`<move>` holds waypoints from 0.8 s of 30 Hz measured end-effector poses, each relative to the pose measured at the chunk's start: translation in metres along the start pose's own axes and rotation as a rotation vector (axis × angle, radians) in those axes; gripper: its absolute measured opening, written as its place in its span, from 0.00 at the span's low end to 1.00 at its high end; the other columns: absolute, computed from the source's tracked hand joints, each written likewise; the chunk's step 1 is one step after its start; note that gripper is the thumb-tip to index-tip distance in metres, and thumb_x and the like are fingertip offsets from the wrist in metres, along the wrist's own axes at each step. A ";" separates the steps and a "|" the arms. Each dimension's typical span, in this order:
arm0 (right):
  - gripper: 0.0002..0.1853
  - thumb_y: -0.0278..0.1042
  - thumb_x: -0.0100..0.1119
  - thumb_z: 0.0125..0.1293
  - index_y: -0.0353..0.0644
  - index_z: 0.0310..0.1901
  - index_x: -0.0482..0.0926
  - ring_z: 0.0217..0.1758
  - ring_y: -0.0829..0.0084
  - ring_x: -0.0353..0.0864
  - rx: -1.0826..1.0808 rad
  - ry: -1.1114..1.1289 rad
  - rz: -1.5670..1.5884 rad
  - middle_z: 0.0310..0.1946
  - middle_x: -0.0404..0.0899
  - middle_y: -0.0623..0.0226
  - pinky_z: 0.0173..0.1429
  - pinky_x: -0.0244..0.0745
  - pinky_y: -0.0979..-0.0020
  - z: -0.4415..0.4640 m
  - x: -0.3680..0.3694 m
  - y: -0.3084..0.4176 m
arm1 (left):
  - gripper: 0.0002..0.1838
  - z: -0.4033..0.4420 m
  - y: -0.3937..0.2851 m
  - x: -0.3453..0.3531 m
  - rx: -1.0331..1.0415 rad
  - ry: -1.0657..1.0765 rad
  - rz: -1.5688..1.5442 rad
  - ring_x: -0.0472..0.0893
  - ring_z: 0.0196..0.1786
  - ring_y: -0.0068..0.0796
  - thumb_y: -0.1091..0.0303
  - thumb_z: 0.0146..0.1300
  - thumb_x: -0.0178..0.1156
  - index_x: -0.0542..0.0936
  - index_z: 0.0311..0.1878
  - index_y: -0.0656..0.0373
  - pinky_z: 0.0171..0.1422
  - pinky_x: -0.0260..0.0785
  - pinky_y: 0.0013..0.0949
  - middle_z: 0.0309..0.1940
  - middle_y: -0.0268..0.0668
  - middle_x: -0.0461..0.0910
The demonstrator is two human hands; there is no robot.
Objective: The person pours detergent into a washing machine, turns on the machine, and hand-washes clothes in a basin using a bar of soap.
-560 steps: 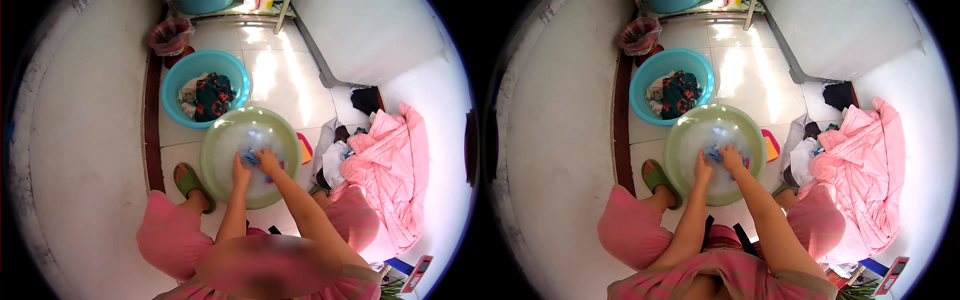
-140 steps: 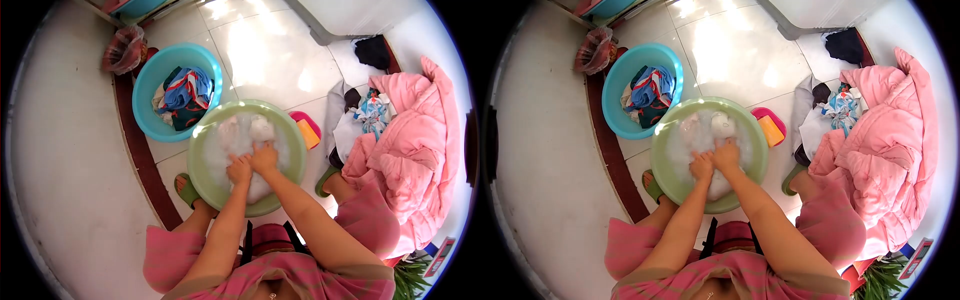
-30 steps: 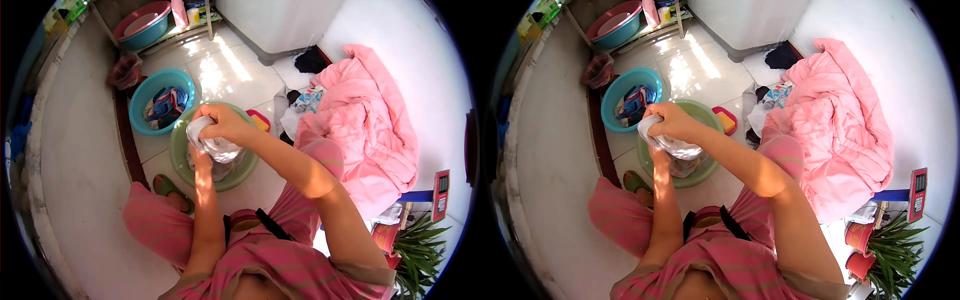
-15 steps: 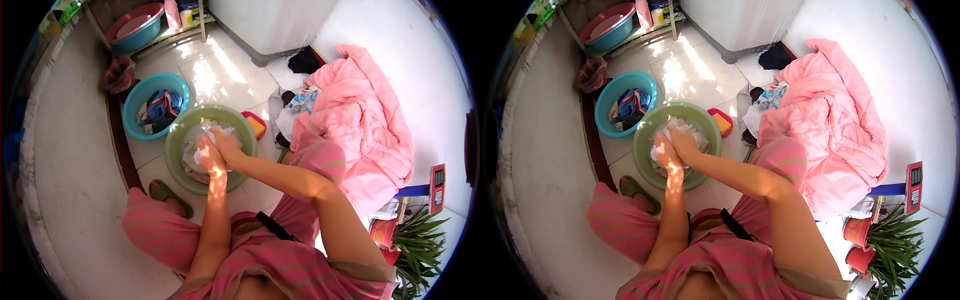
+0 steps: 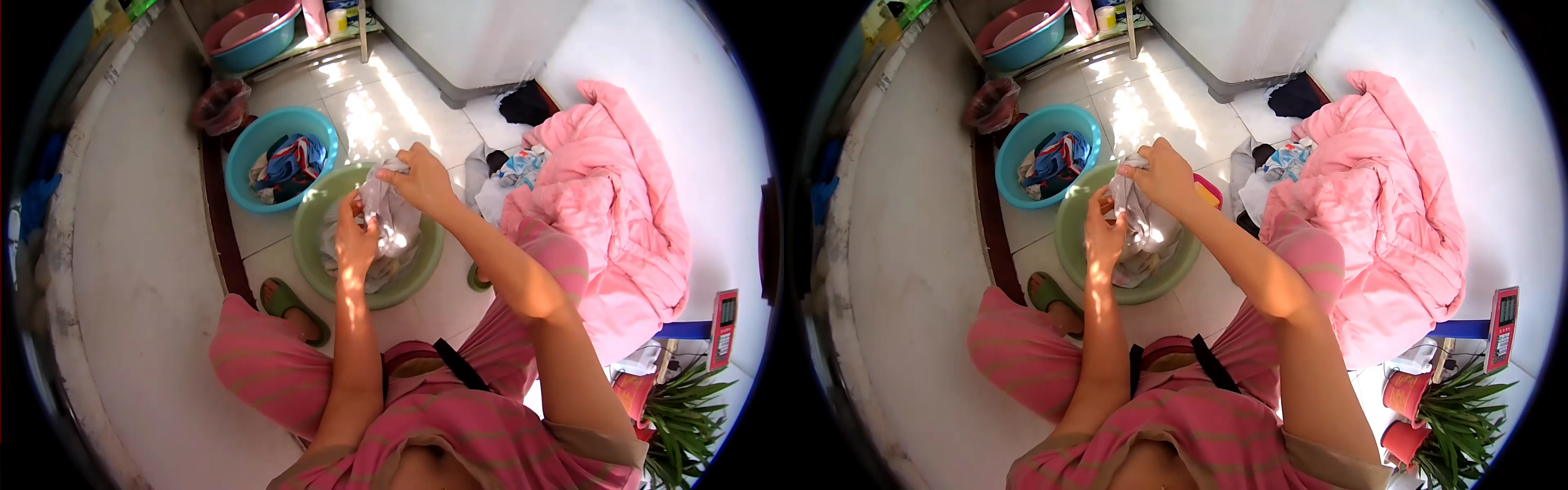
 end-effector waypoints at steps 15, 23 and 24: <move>0.22 0.47 0.72 0.49 0.41 0.20 0.69 0.21 0.65 0.70 -0.747 -0.159 0.085 0.23 0.71 0.67 0.21 0.62 0.67 -0.057 -0.048 0.113 | 0.13 -0.019 0.085 0.041 -0.662 -0.072 -1.102 0.79 0.40 0.35 0.69 0.65 0.49 0.78 0.47 0.63 0.46 0.74 0.37 0.41 0.38 0.80; 0.18 0.38 0.61 0.60 0.38 0.48 0.79 0.47 0.49 0.79 -0.501 0.376 0.314 0.48 0.79 0.54 0.47 0.75 0.58 -0.080 0.060 0.059 | 0.16 -0.023 0.080 0.022 -0.840 -0.342 -1.384 0.78 0.45 0.35 0.65 0.67 0.46 0.75 0.52 0.63 0.52 0.74 0.40 0.47 0.39 0.78; 0.18 0.40 0.61 0.61 0.36 0.46 0.80 0.42 0.49 0.81 -0.218 0.383 0.250 0.39 0.82 0.50 0.46 0.76 0.59 -0.067 0.059 0.047 | 0.17 -0.024 0.083 0.026 -0.860 -0.358 -1.380 0.78 0.46 0.35 0.65 0.67 0.46 0.75 0.53 0.63 0.52 0.74 0.40 0.48 0.39 0.77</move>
Point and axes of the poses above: each hand's wrist, its own z-axis towards the middle knuckle, its own x-axis out of the palm, y = z × x, the point moved 3 cm from there along z, towards the middle knuckle
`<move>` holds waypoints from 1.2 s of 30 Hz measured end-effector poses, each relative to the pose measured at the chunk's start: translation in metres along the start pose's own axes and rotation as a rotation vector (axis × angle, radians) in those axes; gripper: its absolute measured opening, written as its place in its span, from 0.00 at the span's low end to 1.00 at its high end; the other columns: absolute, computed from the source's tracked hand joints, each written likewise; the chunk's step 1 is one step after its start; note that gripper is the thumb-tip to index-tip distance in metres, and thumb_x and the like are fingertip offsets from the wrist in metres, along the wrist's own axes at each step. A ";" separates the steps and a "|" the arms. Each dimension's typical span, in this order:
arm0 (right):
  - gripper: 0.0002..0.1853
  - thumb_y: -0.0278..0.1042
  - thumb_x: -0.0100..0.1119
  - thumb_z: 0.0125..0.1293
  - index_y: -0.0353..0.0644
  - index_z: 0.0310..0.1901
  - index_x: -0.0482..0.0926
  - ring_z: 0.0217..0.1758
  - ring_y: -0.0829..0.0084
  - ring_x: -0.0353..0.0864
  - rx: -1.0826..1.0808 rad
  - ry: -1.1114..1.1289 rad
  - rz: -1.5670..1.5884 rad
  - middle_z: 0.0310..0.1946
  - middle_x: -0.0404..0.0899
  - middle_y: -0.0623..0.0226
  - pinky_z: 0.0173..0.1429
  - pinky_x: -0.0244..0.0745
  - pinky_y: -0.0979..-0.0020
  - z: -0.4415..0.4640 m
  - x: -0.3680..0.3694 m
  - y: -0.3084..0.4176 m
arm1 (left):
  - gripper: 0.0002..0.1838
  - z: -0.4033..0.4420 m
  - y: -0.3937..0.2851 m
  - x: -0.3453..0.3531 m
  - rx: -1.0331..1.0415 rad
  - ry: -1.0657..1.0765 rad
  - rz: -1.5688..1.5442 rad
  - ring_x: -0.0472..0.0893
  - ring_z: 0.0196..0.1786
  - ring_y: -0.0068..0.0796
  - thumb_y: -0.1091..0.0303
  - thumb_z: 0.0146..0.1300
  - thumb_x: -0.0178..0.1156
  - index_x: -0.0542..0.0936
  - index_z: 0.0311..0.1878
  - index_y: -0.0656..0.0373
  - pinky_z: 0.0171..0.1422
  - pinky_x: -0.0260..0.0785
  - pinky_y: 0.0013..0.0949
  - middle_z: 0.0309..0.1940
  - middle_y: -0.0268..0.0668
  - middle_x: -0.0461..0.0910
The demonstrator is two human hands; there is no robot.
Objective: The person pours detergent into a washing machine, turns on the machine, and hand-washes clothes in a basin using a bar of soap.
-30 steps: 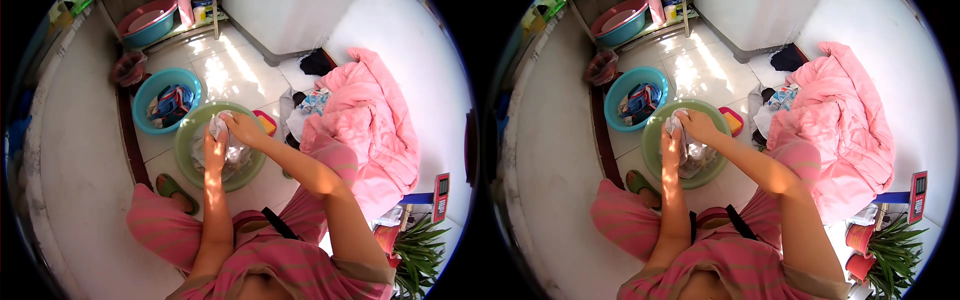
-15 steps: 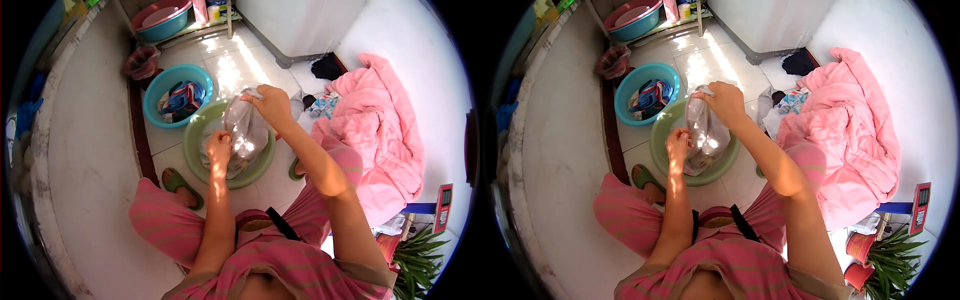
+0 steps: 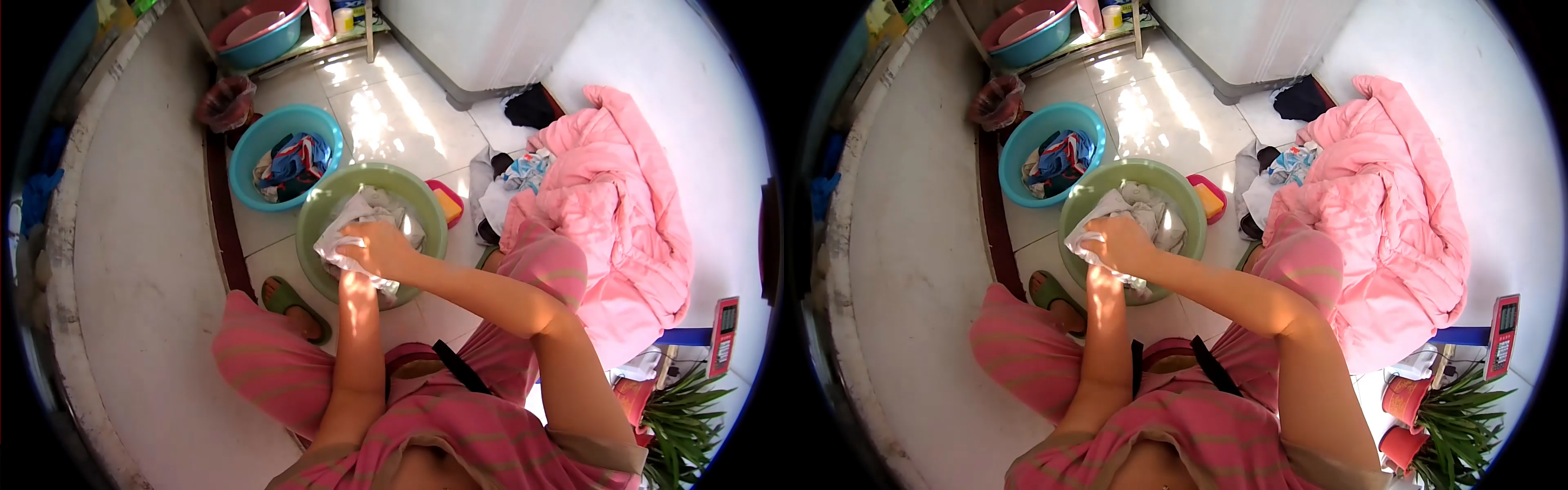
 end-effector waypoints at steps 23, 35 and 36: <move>0.19 0.44 0.56 0.63 0.45 0.53 0.77 0.50 0.48 0.77 0.710 -0.151 -0.578 0.52 0.75 0.51 0.54 0.74 0.58 0.011 -0.069 -0.325 | 0.24 -0.042 -0.038 0.010 0.019 0.252 0.201 0.72 0.57 0.35 0.57 0.70 0.43 0.66 0.63 0.62 0.59 0.70 0.42 0.57 0.40 0.71; 0.37 0.52 0.49 0.65 0.57 0.74 0.50 0.65 0.57 0.69 0.750 0.159 -0.785 0.60 0.71 0.55 0.66 0.56 0.38 -0.014 -0.025 -0.383 | 0.26 -0.042 -0.018 0.031 -0.052 0.284 0.290 0.71 0.58 0.34 0.55 0.70 0.44 0.64 0.65 0.60 0.60 0.69 0.40 0.57 0.39 0.70; 0.37 0.52 0.49 0.65 0.57 0.74 0.50 0.65 0.57 0.69 0.750 0.160 -0.780 0.60 0.71 0.55 0.66 0.56 0.38 -0.011 -0.023 -0.389 | 0.26 -0.042 -0.018 0.032 -0.051 0.288 0.292 0.71 0.58 0.34 0.55 0.70 0.44 0.64 0.65 0.60 0.60 0.69 0.40 0.57 0.39 0.69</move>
Point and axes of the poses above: each hand's wrist, its own z-axis towards the middle knuckle, its own x-axis out of the palm, y = z × x, the point moved 3 cm from there along z, towards the middle knuckle
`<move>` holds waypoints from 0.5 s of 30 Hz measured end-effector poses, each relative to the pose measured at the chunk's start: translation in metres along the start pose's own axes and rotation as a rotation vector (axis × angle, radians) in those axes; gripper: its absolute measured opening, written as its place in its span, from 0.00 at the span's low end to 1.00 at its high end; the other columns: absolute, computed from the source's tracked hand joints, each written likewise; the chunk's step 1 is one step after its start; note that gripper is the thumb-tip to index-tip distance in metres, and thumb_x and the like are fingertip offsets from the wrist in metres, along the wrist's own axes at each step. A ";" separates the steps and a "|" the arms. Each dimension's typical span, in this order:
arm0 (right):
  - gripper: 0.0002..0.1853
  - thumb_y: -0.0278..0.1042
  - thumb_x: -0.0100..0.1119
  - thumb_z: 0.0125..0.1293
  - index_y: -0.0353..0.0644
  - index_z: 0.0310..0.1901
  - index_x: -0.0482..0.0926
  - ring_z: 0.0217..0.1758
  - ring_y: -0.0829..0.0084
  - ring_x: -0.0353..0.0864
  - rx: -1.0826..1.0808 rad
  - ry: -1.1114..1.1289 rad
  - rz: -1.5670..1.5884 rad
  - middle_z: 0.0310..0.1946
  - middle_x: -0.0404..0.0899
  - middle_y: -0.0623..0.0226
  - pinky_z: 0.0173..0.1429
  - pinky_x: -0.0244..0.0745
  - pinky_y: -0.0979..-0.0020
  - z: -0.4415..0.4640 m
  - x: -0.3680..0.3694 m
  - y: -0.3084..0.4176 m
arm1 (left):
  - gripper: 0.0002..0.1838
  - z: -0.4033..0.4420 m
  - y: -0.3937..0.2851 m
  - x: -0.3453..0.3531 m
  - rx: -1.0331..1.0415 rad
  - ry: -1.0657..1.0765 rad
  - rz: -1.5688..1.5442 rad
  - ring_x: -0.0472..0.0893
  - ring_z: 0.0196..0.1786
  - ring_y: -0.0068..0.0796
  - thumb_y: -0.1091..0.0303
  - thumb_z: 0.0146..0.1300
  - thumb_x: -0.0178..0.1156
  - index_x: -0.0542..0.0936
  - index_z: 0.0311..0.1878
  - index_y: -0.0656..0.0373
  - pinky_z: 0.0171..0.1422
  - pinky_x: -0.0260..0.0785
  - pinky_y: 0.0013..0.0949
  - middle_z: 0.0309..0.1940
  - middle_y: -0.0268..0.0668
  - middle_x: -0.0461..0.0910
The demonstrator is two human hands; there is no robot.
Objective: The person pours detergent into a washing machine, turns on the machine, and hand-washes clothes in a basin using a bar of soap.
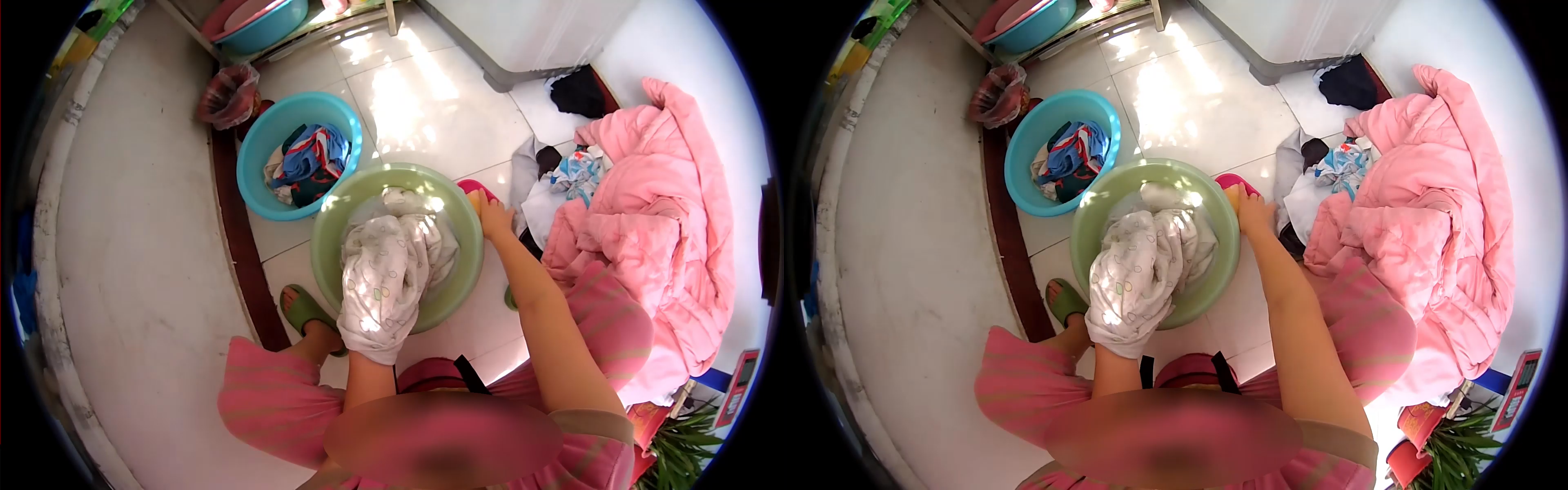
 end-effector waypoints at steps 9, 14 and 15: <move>0.47 0.50 0.64 0.56 0.50 0.74 0.50 0.60 0.51 0.75 0.271 -0.086 0.509 0.60 0.73 0.48 0.63 0.65 0.48 -0.011 -0.036 -0.013 | 0.27 0.001 0.001 0.004 0.035 0.043 -0.004 0.70 0.59 0.33 0.54 0.70 0.44 0.63 0.66 0.58 0.60 0.68 0.39 0.58 0.38 0.69; 0.45 0.45 0.69 0.54 0.42 0.71 0.57 0.62 0.61 0.73 -0.155 -0.356 1.435 0.61 0.72 0.52 0.61 0.69 0.67 -0.075 -0.133 0.047 | 0.27 0.005 -0.006 0.000 0.141 0.069 -0.033 0.70 0.59 0.33 0.53 0.70 0.45 0.62 0.67 0.58 0.60 0.67 0.39 0.58 0.38 0.68; 0.45 0.45 0.69 0.54 0.43 0.72 0.57 0.60 0.60 0.73 -0.306 -0.309 1.344 0.60 0.71 0.52 0.60 0.68 0.67 -0.099 -0.144 0.077 | 0.28 0.004 -0.007 0.000 0.166 0.079 -0.044 0.69 0.59 0.32 0.53 0.70 0.45 0.62 0.67 0.57 0.61 0.67 0.39 0.58 0.37 0.68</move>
Point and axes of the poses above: each hand's wrist, its own z-axis towards the middle knuckle, its own x-axis out of the palm, y = z × x, the point moved 3 cm from there along z, towards the middle knuckle
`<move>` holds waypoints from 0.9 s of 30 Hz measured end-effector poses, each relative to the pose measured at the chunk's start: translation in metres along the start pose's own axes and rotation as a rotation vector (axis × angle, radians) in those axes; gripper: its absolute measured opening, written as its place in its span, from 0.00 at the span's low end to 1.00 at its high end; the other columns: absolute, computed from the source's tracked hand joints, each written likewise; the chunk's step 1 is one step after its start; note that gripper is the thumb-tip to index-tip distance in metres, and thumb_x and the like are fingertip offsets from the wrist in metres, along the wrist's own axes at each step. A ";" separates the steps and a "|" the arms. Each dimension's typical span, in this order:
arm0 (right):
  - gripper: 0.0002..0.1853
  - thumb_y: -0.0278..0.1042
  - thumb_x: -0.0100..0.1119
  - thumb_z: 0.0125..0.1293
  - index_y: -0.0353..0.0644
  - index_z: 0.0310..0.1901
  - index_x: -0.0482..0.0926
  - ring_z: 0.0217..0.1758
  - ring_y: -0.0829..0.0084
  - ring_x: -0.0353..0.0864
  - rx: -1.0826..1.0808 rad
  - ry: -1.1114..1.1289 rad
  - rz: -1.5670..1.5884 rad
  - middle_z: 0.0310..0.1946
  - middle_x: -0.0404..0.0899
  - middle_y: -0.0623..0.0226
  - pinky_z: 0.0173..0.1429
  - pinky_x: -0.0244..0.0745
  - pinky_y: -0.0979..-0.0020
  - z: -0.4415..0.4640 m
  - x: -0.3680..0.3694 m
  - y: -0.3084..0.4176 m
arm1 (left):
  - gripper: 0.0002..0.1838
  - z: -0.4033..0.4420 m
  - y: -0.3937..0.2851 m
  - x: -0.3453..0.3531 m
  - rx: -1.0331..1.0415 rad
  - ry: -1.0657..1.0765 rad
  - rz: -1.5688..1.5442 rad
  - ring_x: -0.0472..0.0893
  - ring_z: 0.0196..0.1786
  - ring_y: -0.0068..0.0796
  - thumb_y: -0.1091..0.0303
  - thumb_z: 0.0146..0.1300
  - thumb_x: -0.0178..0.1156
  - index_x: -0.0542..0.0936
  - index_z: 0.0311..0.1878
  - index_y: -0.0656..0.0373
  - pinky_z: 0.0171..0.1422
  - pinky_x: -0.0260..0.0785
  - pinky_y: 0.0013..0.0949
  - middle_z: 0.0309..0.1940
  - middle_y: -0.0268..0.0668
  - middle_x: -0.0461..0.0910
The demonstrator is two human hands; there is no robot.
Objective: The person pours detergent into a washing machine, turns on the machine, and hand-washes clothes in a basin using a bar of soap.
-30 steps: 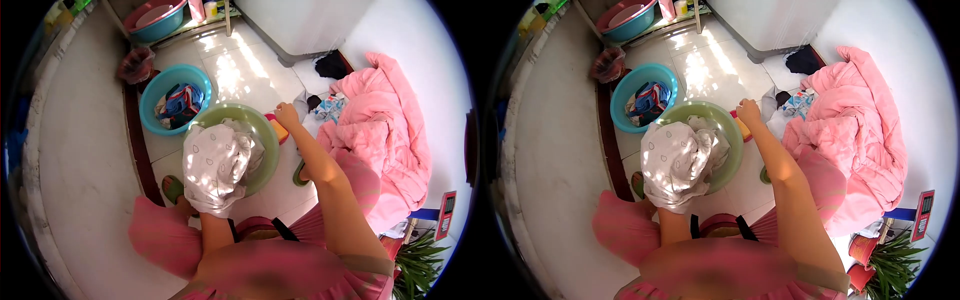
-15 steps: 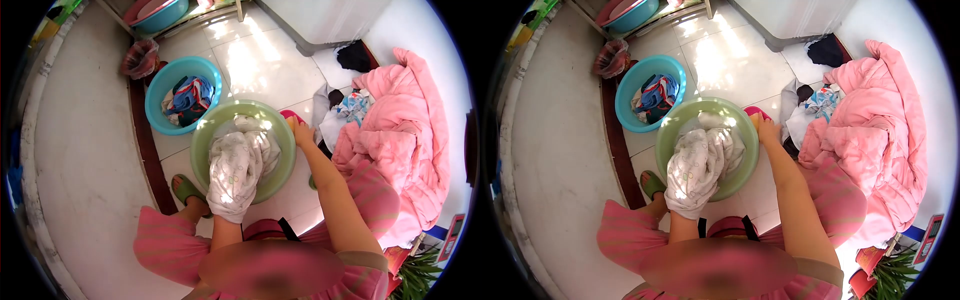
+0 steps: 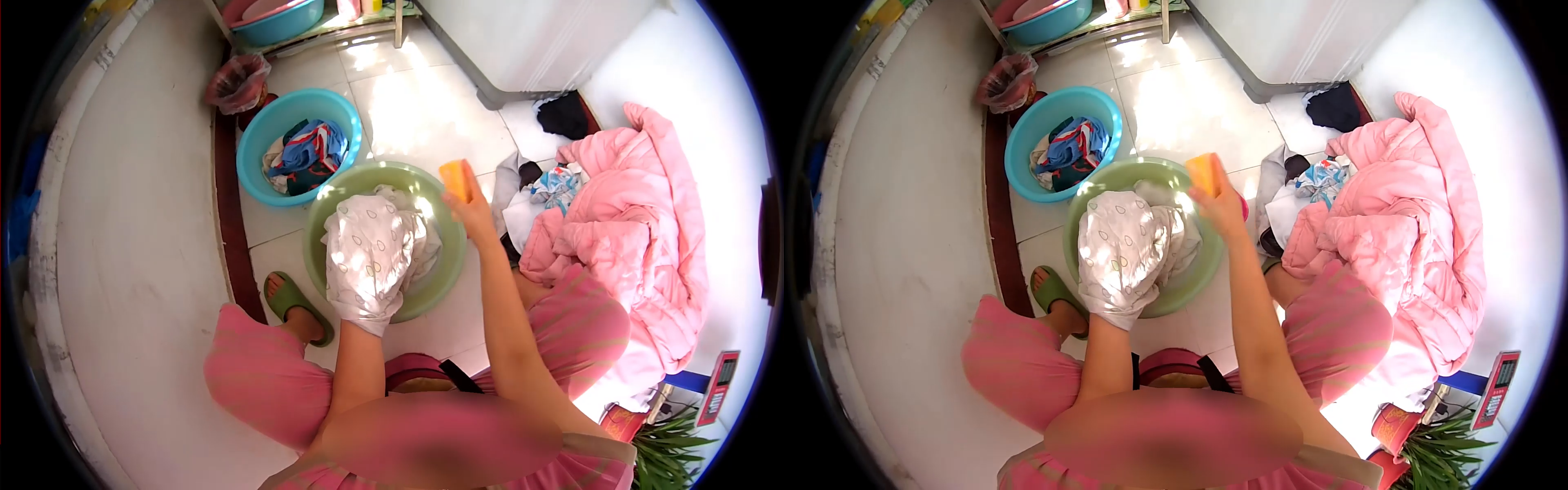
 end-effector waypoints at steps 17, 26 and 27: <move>0.43 0.62 0.59 0.57 0.37 0.66 0.63 0.45 0.59 0.70 -0.604 0.070 -0.928 0.39 0.68 0.57 0.46 0.69 0.60 -0.117 0.101 0.135 | 0.36 -0.045 0.021 0.018 0.299 0.484 -0.302 0.66 0.56 0.35 0.42 0.71 0.41 0.51 0.75 0.52 0.63 0.59 0.35 0.54 0.37 0.65; 0.48 0.62 0.63 0.53 0.29 0.65 0.61 0.48 0.57 0.70 -0.866 0.262 -0.963 0.44 0.69 0.57 0.49 0.67 0.60 -0.178 0.111 0.161 | 0.46 -0.079 0.023 0.030 0.569 0.358 -0.278 0.65 0.48 0.32 0.35 0.63 0.49 0.50 0.74 0.57 0.62 0.59 0.35 0.44 0.32 0.63; 0.49 0.64 0.63 0.52 0.29 0.64 0.63 0.48 0.59 0.70 -0.938 0.274 -0.968 0.44 0.70 0.57 0.48 0.67 0.61 -0.174 0.112 0.156 | 0.36 -0.056 0.028 0.010 0.396 0.468 -0.217 0.66 0.54 0.34 0.42 0.69 0.43 0.55 0.71 0.57 0.64 0.59 0.37 0.50 0.35 0.65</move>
Point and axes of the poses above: each hand's wrist, its own z-axis towards the middle knuckle, its own x-axis out of the palm, y = z × x, the point moved 3 cm from there along z, towards the middle knuckle
